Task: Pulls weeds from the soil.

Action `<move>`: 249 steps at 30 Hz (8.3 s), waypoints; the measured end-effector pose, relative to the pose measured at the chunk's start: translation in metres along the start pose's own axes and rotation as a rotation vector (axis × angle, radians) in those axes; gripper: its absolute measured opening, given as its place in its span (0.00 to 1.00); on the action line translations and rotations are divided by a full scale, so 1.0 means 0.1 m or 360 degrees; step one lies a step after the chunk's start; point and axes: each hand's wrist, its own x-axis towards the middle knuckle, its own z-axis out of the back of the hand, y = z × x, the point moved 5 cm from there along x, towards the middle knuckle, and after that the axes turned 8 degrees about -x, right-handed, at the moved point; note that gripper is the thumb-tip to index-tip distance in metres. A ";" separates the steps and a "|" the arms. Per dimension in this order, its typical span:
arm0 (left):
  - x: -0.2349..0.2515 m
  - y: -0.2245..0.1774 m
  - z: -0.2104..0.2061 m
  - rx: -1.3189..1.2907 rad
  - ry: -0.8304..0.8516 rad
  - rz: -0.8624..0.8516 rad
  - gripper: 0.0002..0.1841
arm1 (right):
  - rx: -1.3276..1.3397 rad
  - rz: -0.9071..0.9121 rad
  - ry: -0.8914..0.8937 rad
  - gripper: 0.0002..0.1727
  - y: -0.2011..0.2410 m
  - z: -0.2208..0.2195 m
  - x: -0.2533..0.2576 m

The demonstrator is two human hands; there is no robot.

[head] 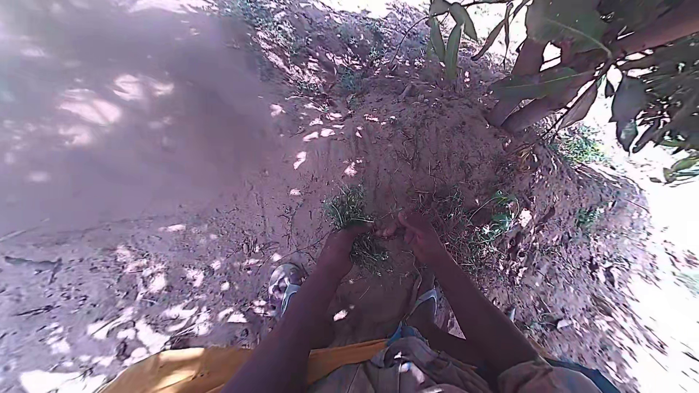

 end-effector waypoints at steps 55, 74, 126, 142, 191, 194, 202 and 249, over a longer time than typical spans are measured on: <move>-0.39 0.03 -0.25 0.0281 0.0623 0.0166 0.04 | -0.1907 -0.0238 -0.0273 0.18 0.62 -0.42 -0.72; 0.16 0.07 0.32 0.0101 -0.0367 0.0056 0.13 | -0.2478 -0.0901 -0.0135 0.22 -0.33 0.86 0.13; -0.11 -0.01 -0.17 -0.0064 -0.0018 -0.0153 0.15 | -0.0941 0.0067 -0.1208 0.10 1.04 0.75 -0.61; -0.09 -0.19 0.30 -0.0119 -0.0113 -0.0187 0.14 | -0.1105 -0.0369 -0.0990 0.14 0.32 0.47 -0.16; -0.01 -0.11 0.06 0.0192 -0.0227 -0.0379 0.18 | -0.2194 -0.0737 -0.0276 0.20 -0.48 0.56 -0.32; 0.01 -0.08 0.08 0.0131 -0.0228 -0.0361 0.20 | -0.1883 -0.0527 -0.0596 0.17 -0.12 0.55 -0.23; -0.03 0.02 0.01 0.0015 -0.0155 -0.0001 0.09 | -0.0106 -0.0100 -0.0657 0.23 0.17 0.48 -0.26; 0.05 0.03 0.08 0.0039 -0.0257 -0.0226 0.06 | -0.2109 -0.0448 -0.0476 0.14 -0.56 0.65 -0.28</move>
